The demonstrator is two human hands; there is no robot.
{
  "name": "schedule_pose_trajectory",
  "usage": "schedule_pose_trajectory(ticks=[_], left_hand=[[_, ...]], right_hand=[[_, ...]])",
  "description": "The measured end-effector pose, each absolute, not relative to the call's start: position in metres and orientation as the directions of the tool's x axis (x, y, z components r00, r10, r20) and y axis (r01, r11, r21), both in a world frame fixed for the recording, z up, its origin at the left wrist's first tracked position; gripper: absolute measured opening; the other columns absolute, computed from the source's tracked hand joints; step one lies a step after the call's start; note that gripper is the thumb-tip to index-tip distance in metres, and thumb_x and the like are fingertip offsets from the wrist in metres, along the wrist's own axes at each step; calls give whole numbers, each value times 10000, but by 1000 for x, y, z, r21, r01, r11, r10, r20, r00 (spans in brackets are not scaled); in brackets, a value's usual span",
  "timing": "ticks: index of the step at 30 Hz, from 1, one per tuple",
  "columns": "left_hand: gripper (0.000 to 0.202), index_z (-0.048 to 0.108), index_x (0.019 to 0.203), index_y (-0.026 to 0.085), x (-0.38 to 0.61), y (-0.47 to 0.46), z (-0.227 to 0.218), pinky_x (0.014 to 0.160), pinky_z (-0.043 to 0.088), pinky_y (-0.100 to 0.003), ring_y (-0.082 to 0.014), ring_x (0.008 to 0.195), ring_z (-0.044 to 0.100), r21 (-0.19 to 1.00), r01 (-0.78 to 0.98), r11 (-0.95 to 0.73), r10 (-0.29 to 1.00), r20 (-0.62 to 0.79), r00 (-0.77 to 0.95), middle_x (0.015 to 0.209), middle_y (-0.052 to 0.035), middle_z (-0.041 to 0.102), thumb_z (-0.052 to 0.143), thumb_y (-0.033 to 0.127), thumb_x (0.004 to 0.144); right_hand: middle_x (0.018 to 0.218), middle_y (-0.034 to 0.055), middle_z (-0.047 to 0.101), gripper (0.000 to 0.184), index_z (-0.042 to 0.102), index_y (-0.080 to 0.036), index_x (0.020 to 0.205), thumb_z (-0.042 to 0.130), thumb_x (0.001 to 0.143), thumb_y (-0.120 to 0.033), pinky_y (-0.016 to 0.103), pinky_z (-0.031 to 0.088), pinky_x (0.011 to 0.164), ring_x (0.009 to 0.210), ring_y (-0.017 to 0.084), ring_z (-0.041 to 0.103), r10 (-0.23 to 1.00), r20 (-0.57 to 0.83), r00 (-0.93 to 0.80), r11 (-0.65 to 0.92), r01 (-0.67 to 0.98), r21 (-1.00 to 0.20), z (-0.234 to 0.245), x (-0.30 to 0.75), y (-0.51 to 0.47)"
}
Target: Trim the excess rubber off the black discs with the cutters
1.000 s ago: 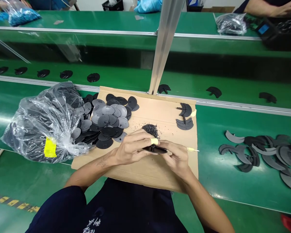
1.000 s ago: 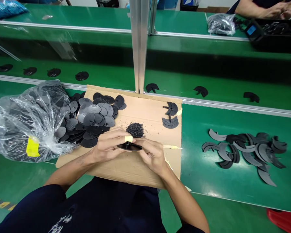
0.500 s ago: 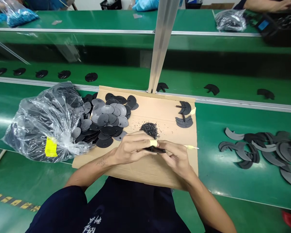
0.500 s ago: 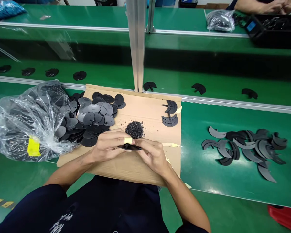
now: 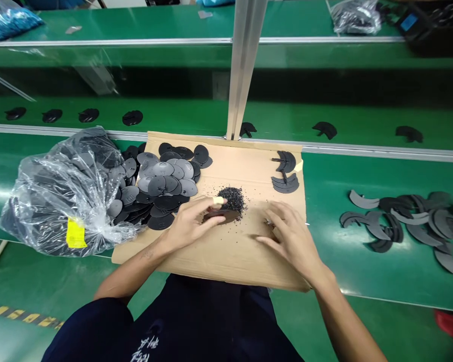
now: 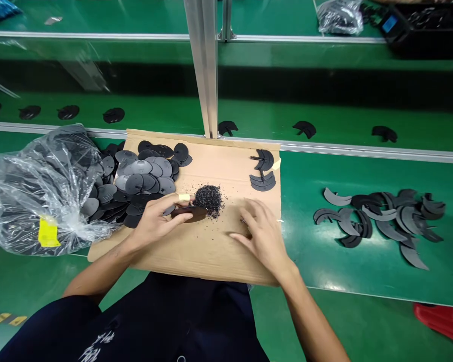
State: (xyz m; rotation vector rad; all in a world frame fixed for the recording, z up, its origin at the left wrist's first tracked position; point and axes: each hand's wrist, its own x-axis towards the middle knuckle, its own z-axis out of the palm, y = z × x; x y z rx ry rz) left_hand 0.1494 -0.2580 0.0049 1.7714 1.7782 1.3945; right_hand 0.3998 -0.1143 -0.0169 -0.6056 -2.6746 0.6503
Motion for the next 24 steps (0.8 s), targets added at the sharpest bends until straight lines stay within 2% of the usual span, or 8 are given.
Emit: schedule_pose_trajectory(ticks=[3, 5, 7, 10, 12, 14, 19, 24], left_hand=[[172, 716, 1037, 149, 141, -265, -3, 755, 568, -250, -154, 819, 692, 758, 637, -140, 884, 385, -264, 911, -67, 744, 716, 292, 942], [171, 731, 1028, 147, 139, -264, -6, 771, 572, -261, -160, 843, 694, 768, 617, -171, 891, 388, -236, 922, -77, 743, 706, 296, 950], [177, 746, 1040, 153, 141, -260, -8, 779, 578, -267, -166, 867, 702, 785, 583, -209, 891, 398, -217, 938, -85, 748, 705, 302, 952], [182, 759, 1027, 162, 149, -254, -8, 724, 575, -252, -160, 813, 701, 804, 546, -237, 887, 408, -216, 896, -77, 752, 744, 312, 924], [179, 760, 1020, 158, 154, -253, -6, 716, 575, -244, -153, 795, 698, 813, 520, -263, 884, 419, -208, 881, -74, 753, 759, 300, 912], [170, 756, 1020, 150, 157, -253, -4, 745, 580, -242, -150, 818, 703, 818, 494, -295, 879, 435, -194, 900, -77, 755, 759, 281, 912], [171, 754, 1022, 147, 157, -258, 1, 767, 582, -251, -154, 847, 708, 817, 478, -322, 869, 456, -195, 920, -87, 756, 750, 285, 920], [176, 762, 1006, 149, 156, -259, 0, 755, 586, -268, -162, 830, 708, 813, 469, -345, 859, 475, -191, 900, -91, 756, 738, 306, 930]], right_hand=[[1339, 243, 596, 531, 583, -146, 1395, 543, 1010, -510, 614, 522, 967, 1252, 434, 547, 562, 129, -817, 814, 519, -261, -30, 432, -110], [1239, 227, 627, 445, 612, -152, 1345, 487, 1037, -447, 563, 545, 886, 1125, 404, 600, 590, 127, -797, 802, 560, -210, -34, 440, -111], [1174, 198, 632, 379, 635, -172, 1283, 457, 1052, -413, 492, 555, 827, 1025, 352, 629, 589, 148, -795, 796, 538, -277, -29, 435, -114], [1097, 147, 636, 321, 598, -196, 1282, 453, 1066, -385, 384, 558, 759, 914, 263, 649, 566, 200, -800, 751, 401, -524, -11, 412, -120], [1029, 111, 655, 292, 568, -209, 1301, 475, 1066, -355, 353, 557, 739, 855, 228, 650, 522, 233, -820, 710, 266, -652, 4, 394, -123], [1023, 100, 677, 289, 559, -208, 1312, 522, 1053, -330, 358, 565, 769, 873, 224, 662, 455, 253, -854, 681, 150, -717, 15, 381, -125], [1134, 130, 692, 403, 573, -189, 1347, 681, 982, -322, 403, 587, 856, 985, 249, 679, 362, 281, -889, 673, 40, -739, 23, 367, -125], [1146, 134, 698, 375, 598, -190, 1346, 665, 992, -296, 423, 600, 852, 1008, 258, 679, 332, 313, -890, 710, 17, -704, 22, 368, -122]])
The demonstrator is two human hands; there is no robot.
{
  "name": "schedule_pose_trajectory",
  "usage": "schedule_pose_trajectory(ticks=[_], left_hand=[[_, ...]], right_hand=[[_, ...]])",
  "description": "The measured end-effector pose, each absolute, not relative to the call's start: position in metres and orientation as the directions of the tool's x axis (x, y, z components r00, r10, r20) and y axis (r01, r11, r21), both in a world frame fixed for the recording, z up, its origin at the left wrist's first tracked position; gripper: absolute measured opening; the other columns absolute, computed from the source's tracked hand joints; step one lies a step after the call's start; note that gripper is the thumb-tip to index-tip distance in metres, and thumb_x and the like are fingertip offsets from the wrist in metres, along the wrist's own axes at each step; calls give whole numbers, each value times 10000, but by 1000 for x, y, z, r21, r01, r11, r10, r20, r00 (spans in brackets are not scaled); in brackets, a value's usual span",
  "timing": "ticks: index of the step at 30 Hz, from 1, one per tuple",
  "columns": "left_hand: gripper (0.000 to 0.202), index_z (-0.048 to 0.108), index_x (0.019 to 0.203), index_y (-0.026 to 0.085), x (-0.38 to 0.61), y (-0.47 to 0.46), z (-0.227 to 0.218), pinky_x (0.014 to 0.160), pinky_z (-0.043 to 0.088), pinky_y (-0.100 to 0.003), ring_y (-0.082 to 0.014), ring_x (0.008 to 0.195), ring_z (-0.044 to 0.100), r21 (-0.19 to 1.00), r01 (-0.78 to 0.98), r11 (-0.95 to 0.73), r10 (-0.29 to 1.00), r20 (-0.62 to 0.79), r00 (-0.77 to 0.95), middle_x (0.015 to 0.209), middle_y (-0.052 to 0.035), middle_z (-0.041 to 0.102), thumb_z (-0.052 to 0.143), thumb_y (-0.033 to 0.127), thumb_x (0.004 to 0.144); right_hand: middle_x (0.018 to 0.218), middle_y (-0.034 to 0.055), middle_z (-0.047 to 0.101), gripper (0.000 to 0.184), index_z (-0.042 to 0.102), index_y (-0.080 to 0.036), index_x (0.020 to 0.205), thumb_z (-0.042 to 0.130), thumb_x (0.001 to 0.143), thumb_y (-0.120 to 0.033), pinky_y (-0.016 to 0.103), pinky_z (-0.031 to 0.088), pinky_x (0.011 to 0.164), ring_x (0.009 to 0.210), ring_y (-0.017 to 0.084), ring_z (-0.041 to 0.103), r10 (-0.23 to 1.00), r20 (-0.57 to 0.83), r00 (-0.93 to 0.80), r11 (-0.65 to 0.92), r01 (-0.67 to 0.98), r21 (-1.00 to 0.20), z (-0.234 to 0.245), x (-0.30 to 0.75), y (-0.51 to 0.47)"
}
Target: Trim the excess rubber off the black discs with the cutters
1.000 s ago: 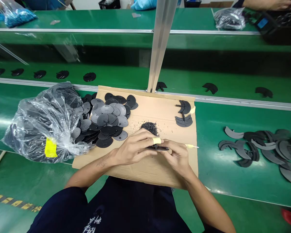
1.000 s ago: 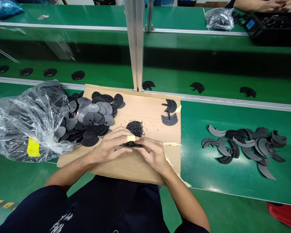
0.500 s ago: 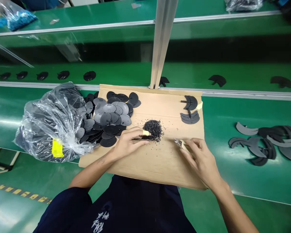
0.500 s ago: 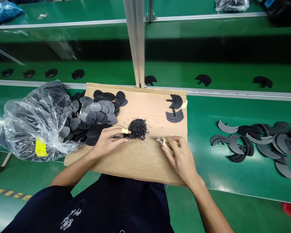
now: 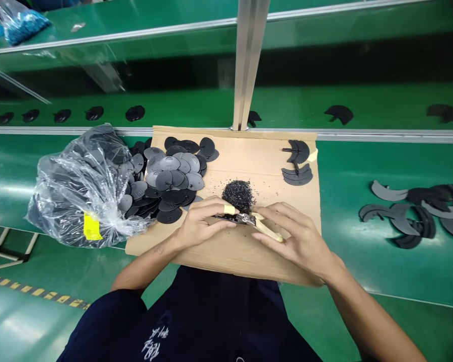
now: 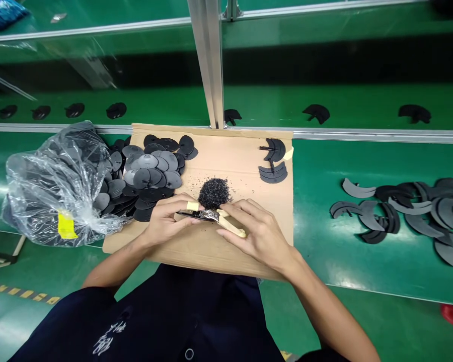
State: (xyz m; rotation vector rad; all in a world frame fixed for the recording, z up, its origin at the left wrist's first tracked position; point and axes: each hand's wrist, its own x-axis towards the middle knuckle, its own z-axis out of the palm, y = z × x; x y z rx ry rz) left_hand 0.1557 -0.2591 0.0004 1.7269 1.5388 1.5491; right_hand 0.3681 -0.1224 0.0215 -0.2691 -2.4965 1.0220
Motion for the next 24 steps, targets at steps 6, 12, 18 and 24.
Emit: schedule_pose_trajectory(ticks=[6, 12, 18, 24], left_hand=[[169, 772, 1003, 154, 156, -256, -3, 738, 589, -278, -167, 802, 715, 804, 465, -371, 855, 490, -167, 878, -93, 762, 750, 300, 920], [164, 769, 1003, 150, 154, -257, -4, 729, 591, -270, -161, 797, 719, 799, 466, -381, 851, 500, -161, 880, -92, 765, 745, 292, 925], [168, 760, 1013, 150, 154, -257, -6, 707, 575, -253, -152, 787, 711, 796, 468, -383, 847, 505, -166, 884, -83, 762, 751, 290, 919], [222, 706, 1147, 162, 152, -250, -3, 784, 539, -301, -172, 860, 661, 672, 661, -335, 876, 480, -43, 946, -78, 748, 701, 277, 957]], right_hand=[[1060, 120, 704, 314, 633, -171, 1287, 650, 1003, -305, 406, 603, 802, 956, 249, 682, 311, 337, -888, 770, 28, -638, 22, 370, -120], [1059, 115, 722, 303, 636, -176, 1292, 620, 1023, -316, 393, 598, 788, 921, 239, 681, 297, 338, -893, 820, 57, -569, 25, 368, -120], [1033, 106, 744, 257, 666, -179, 1244, 570, 1046, -312, 346, 571, 738, 874, 226, 688, 285, 307, -908, 853, 95, -513, 25, 367, -119], [944, 87, 742, 301, 696, -173, 1214, 545, 1039, -367, 326, 545, 723, 799, 211, 686, 339, 168, -926, 730, 147, -668, 23, 363, -110]])
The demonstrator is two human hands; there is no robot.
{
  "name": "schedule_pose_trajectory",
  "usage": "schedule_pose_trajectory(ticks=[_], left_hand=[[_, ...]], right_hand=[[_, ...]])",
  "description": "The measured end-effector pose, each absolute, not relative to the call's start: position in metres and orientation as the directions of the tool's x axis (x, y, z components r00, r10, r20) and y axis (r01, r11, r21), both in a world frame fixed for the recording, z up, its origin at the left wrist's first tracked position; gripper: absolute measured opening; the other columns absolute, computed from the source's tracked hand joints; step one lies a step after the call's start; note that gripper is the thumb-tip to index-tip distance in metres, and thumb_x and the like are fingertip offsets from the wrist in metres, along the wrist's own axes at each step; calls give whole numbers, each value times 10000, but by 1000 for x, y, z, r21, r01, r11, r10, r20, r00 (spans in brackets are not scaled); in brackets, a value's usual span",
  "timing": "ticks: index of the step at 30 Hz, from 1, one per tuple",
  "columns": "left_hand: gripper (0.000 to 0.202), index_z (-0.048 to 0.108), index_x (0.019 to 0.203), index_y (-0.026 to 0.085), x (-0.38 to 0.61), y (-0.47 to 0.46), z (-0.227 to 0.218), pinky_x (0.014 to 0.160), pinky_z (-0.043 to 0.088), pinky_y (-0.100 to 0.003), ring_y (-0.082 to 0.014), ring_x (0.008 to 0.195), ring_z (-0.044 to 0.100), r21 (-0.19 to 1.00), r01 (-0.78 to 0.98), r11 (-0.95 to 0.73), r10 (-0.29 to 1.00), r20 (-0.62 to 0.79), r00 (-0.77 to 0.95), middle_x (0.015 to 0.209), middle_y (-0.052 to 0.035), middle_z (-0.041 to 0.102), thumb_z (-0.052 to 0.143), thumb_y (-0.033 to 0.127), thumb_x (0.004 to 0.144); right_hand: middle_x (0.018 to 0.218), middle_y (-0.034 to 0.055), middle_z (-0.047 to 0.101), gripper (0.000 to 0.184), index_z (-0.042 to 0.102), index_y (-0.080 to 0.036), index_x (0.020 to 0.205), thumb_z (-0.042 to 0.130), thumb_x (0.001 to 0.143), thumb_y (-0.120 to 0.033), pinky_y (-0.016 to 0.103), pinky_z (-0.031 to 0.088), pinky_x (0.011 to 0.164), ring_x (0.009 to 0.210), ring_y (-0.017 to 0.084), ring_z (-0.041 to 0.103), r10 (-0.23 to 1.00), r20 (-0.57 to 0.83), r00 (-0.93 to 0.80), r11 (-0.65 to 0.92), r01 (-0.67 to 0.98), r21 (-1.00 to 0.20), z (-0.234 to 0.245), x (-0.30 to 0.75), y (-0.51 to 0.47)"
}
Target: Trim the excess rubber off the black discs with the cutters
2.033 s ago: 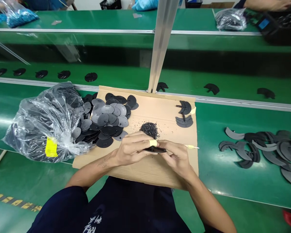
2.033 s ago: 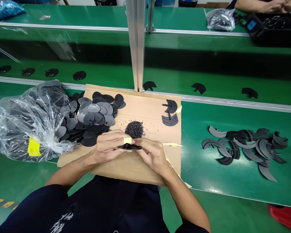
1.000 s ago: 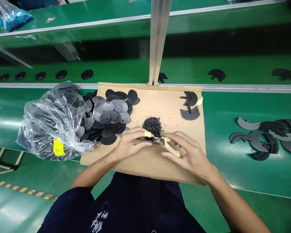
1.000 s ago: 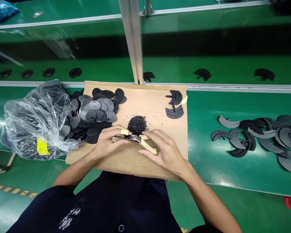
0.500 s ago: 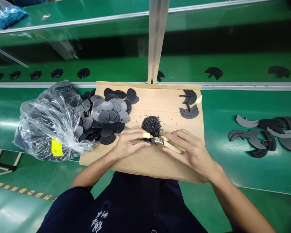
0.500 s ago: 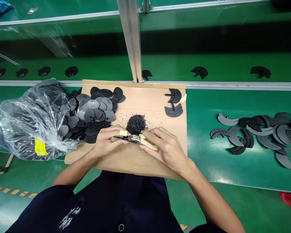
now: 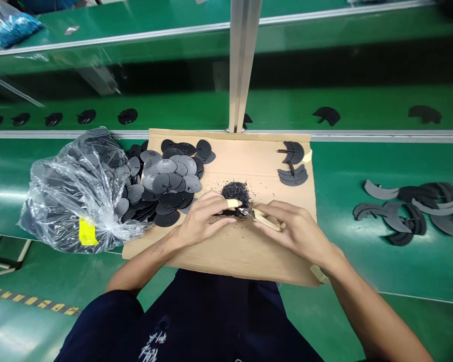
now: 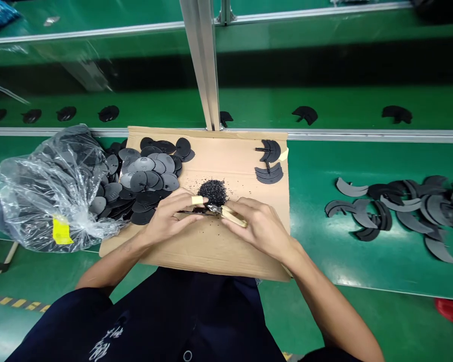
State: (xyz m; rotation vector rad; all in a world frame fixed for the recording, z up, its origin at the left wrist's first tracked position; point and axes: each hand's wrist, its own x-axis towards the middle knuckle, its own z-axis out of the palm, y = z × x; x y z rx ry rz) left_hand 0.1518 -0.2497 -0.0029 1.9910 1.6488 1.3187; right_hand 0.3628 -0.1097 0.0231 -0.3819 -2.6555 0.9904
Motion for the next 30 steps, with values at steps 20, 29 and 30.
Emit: schedule_pose_trajectory(ticks=[20, 29, 30], left_hand=[[252, 703, 1150, 168, 142, -240, -21, 797, 569, -293, -178, 914, 693, 629, 732, -262, 907, 419, -36, 1015, -91, 728, 554, 97, 960], [207, 751, 1154, 191, 132, -251, -20, 746, 547, -275, -160, 833, 699, 733, 585, -349, 879, 472, -68, 971, -102, 766, 678, 242, 967], [215, 749, 1161, 192, 134, -251, -19, 748, 548, -275, -159, 831, 700, 744, 565, -357, 879, 472, -66, 974, -103, 766, 684, 244, 963]], right_hand=[[949, 79, 683, 232, 629, -193, 1131, 533, 934, -118, 336, 517, 734, 843, 225, 637, 312, 411, -856, 841, 49, -538, 10, 335, -123], [1100, 108, 674, 368, 638, -218, 1303, 563, 945, -173, 425, 553, 816, 979, 269, 644, 295, 312, -903, 807, 61, -588, 10, 360, -98], [1100, 115, 676, 350, 639, -206, 1298, 563, 957, -187, 419, 551, 804, 973, 269, 642, 265, 323, -908, 826, 41, -562, 11, 358, -98]])
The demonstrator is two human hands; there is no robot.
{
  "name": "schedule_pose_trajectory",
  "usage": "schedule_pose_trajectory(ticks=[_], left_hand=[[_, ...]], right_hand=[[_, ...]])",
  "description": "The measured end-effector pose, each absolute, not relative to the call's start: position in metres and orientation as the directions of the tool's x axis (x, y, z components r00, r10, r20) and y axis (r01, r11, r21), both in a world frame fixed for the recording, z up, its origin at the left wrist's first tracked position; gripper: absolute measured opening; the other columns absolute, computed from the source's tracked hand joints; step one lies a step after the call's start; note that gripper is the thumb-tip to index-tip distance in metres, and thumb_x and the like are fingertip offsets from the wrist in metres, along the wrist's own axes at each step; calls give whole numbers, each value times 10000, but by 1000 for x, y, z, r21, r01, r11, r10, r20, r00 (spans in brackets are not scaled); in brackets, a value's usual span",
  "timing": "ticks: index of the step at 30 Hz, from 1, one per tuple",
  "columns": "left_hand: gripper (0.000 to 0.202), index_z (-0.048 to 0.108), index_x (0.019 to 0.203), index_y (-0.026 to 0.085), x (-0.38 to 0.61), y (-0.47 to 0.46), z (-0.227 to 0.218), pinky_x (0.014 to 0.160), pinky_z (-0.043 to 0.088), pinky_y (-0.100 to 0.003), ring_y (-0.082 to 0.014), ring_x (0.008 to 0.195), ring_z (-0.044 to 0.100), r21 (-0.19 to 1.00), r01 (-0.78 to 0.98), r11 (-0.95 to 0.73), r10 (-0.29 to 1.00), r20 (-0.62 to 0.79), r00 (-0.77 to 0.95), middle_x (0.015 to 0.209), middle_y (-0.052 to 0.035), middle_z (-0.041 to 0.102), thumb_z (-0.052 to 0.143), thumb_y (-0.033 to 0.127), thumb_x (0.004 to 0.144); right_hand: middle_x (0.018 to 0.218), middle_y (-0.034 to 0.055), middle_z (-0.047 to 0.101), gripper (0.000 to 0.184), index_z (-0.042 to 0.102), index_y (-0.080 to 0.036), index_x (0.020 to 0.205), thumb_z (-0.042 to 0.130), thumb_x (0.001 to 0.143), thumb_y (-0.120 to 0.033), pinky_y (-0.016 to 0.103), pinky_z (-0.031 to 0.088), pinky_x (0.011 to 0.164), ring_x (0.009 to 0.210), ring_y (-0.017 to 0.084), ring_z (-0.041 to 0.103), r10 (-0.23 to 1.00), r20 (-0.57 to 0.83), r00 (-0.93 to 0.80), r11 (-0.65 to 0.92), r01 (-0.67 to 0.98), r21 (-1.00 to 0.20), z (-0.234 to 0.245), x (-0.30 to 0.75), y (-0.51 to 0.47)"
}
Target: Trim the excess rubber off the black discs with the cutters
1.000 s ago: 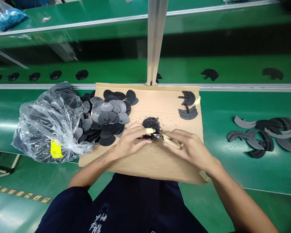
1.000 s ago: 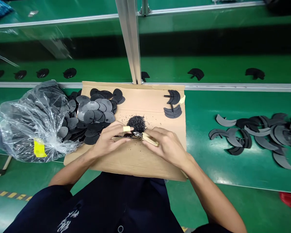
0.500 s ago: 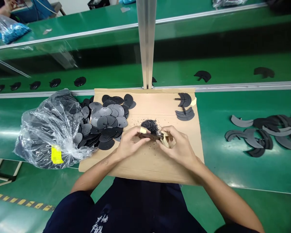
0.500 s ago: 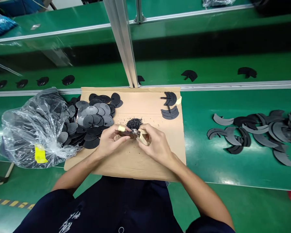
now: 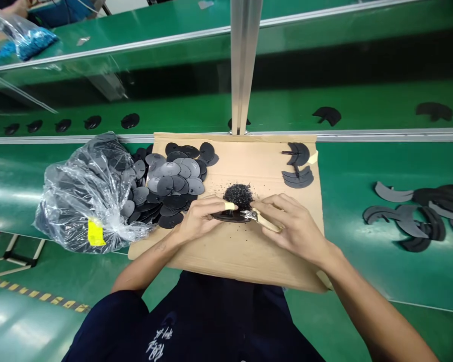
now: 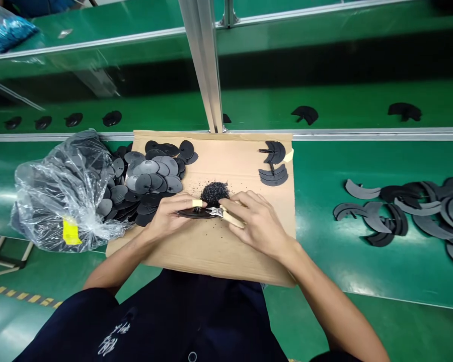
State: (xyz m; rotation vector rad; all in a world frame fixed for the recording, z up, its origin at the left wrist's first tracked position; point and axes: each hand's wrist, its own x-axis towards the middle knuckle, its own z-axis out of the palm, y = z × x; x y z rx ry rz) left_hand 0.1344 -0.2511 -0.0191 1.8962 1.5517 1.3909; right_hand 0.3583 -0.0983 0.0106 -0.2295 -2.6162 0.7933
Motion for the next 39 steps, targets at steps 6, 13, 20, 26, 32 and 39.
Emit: schedule_pose_trajectory(ticks=[6, 13, 20, 26, 32, 39], left_hand=[[227, 731, 1176, 176, 142, -251, -11, 730, 553, -269, -164, 817, 699, 768, 509, -389, 885, 464, -25, 967, -115, 758, 645, 268, 988], [185, 721, 1139, 166, 142, -253, -4, 692, 532, -263, -158, 779, 673, 709, 571, -414, 873, 488, 28, 923, -104, 743, 623, 222, 993], [208, 701, 1180, 179, 142, -253, -3, 704, 543, -278, -163, 789, 682, 680, 591, -433, 863, 503, 53, 934, -99, 750, 613, 203, 993], [199, 687, 1178, 181, 142, -253, -4, 725, 553, -296, -175, 823, 686, 688, 573, -445, 863, 501, 68, 941, -103, 746, 603, 214, 1001], [139, 666, 1103, 151, 146, -256, -1, 708, 534, -277, -166, 809, 659, 700, 581, -415, 890, 446, 98, 929, -96, 709, 575, 211, 1016], [246, 613, 1019, 152, 67, -235, 41, 752, 492, -302, -205, 844, 591, 431, 873, -228, 972, 149, 180, 917, -83, 630, 453, 334, 1063]], right_hand=[[1083, 118, 690, 320, 634, -213, 1309, 535, 1005, -230, 400, 534, 771, 944, 264, 637, 148, 320, -936, 911, 3, -412, 20, 351, -97], [1025, 105, 698, 306, 620, -194, 1315, 536, 1025, -241, 369, 521, 744, 895, 248, 638, 118, 313, -942, 937, 2, -349, 22, 354, -99], [988, 97, 689, 283, 632, -204, 1286, 537, 1022, -235, 363, 509, 715, 844, 241, 626, 140, 329, -934, 953, 37, -302, 25, 356, -103], [950, 90, 712, 280, 638, -206, 1273, 507, 1026, -228, 360, 514, 692, 824, 239, 623, 115, 307, -945, 978, 54, -199, 31, 357, -108], [913, 72, 720, 278, 658, -192, 1182, 406, 1068, -217, 316, 483, 605, 761, 201, 650, 137, 277, -951, 943, 39, -331, 28, 357, -106], [1008, 115, 706, 263, 649, -219, 1191, 511, 1042, -387, 410, 530, 695, 879, 288, 676, 284, 355, -891, 919, 147, -366, -10, 385, -91]])
